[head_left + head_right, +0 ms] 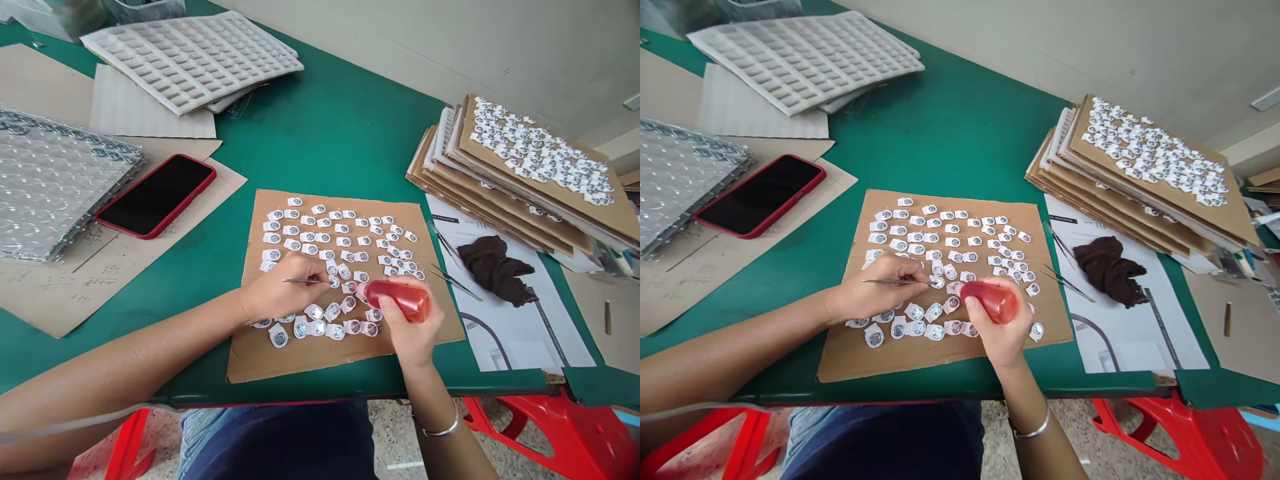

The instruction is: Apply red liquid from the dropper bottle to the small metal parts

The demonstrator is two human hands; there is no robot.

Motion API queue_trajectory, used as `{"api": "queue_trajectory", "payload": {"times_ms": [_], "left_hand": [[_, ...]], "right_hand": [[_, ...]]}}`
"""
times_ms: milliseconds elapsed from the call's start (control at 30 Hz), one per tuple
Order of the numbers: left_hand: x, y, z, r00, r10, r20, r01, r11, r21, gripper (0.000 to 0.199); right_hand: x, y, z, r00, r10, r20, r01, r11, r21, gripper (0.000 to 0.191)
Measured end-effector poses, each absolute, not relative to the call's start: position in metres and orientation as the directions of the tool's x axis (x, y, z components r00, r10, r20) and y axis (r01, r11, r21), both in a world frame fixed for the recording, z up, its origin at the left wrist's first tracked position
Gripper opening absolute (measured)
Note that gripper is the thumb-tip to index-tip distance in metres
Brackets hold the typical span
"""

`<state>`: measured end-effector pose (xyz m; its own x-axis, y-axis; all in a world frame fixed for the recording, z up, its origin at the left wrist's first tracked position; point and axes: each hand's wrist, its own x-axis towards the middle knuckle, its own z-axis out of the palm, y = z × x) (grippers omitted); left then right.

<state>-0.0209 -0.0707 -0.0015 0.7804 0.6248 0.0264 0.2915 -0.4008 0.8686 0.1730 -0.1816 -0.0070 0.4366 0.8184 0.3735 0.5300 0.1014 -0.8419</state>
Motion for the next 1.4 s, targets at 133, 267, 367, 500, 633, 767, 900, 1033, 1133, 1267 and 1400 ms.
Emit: {"api": "queue_trajectory", "payload": {"times_ms": [133,267,367,500,633,767,900,1033,1133,1267,1400], "left_hand": [[-0.021,-0.071,0.0,0.782,0.623,0.007,0.31,-0.4,0.862,0.017],[-0.022,-0.072,-0.001,0.783,0.622,0.01,0.305,-0.398,0.865,0.016],[-0.022,-0.072,-0.002,0.785,0.619,0.013,0.301,-0.401,0.865,0.016],[-0.023,-0.072,-0.001,0.791,0.612,0.012,0.303,-0.409,0.861,0.015],[-0.023,-0.072,-0.001,0.795,0.606,0.023,0.292,-0.417,0.861,0.015],[-0.023,-0.072,-0.002,0.797,0.601,0.051,0.27,-0.431,0.861,0.016],[-0.023,-0.072,-0.001,0.799,0.6,0.039,0.277,-0.425,0.862,0.016],[-0.023,-0.072,0.001,0.799,0.602,0.019,0.293,-0.417,0.861,0.016],[-0.023,-0.072,0.0,0.802,0.597,0.024,0.288,-0.421,0.86,0.016],[-0.023,-0.072,-0.002,0.797,0.603,0.029,0.284,-0.418,0.863,0.016],[-0.023,-0.072,-0.002,0.796,0.605,0.019,0.297,-0.417,0.859,0.015]], "right_hand": [[0.167,-0.183,-0.02,0.459,0.775,0.435,0.593,0.098,-0.8,0.024],[0.167,-0.182,-0.023,0.453,0.78,0.431,0.596,0.094,-0.797,0.027],[0.166,-0.181,-0.023,0.441,0.781,0.443,0.624,0.088,-0.776,0.026],[0.164,-0.179,-0.022,0.439,0.784,0.438,0.624,0.084,-0.777,0.027],[0.164,-0.179,-0.022,0.429,0.78,0.456,0.65,0.083,-0.755,0.027],[0.165,-0.178,-0.022,0.421,0.785,0.454,0.657,0.082,-0.749,0.026],[0.164,-0.177,-0.022,0.408,0.787,0.463,0.66,0.096,-0.745,0.026],[0.164,-0.177,-0.021,0.368,0.794,0.483,0.67,0.134,-0.73,0.028],[0.164,-0.178,-0.021,0.344,0.795,0.5,0.683,0.153,-0.714,0.029],[0.164,-0.18,-0.022,0.322,0.796,0.513,0.697,0.167,-0.697,0.029],[0.163,-0.181,-0.022,0.299,0.799,0.521,0.697,0.19,-0.691,0.029]]}}
